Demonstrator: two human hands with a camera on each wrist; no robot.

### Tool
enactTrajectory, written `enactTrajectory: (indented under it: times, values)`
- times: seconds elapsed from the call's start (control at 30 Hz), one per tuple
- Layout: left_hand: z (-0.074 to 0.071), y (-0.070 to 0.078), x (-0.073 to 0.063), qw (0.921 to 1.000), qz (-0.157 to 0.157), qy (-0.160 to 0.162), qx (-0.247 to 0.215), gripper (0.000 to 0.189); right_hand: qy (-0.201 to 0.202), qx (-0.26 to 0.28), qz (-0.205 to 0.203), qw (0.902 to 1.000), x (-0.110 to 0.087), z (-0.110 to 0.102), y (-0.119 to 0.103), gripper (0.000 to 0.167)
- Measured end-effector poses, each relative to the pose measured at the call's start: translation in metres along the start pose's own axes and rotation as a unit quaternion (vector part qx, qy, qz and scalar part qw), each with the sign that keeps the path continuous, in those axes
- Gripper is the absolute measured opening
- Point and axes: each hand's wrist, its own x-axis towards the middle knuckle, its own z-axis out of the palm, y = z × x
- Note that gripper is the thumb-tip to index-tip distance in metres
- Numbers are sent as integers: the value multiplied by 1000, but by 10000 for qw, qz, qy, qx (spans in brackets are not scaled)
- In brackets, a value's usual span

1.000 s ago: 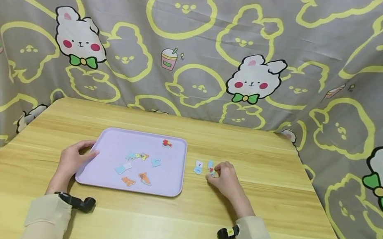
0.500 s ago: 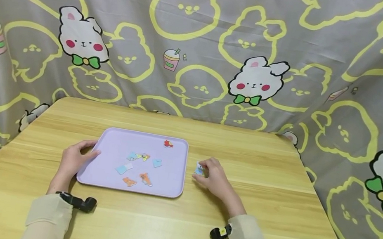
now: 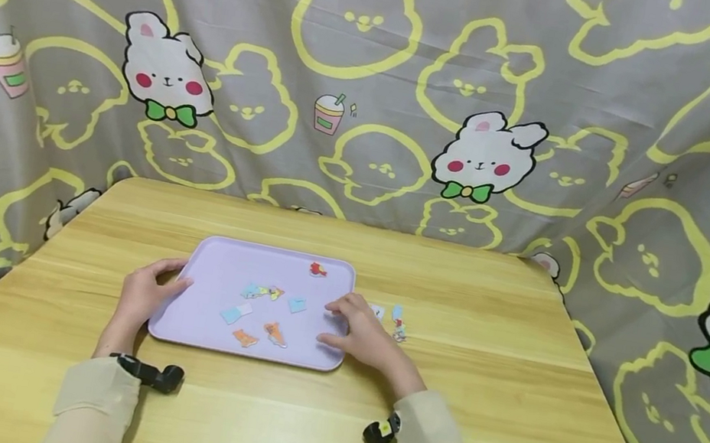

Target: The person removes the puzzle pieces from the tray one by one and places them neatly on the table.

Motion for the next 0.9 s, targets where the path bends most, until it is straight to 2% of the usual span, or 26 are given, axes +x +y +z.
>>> enactTrajectory:
  times: [0.23,0.47,0.9]
  values:
    - [1,-1,0,10000,-16,23,18,45,-507,-57,-454,9977,16,14,-16,51]
    - [1,1,0,10000,-41,41,-18,45,-1108,-263,-847,9899,28,20,-28,54]
    - [1,0,1,9999,-25,13,-133,45,-1404,-598,-1560,9759,43,23,-38,43]
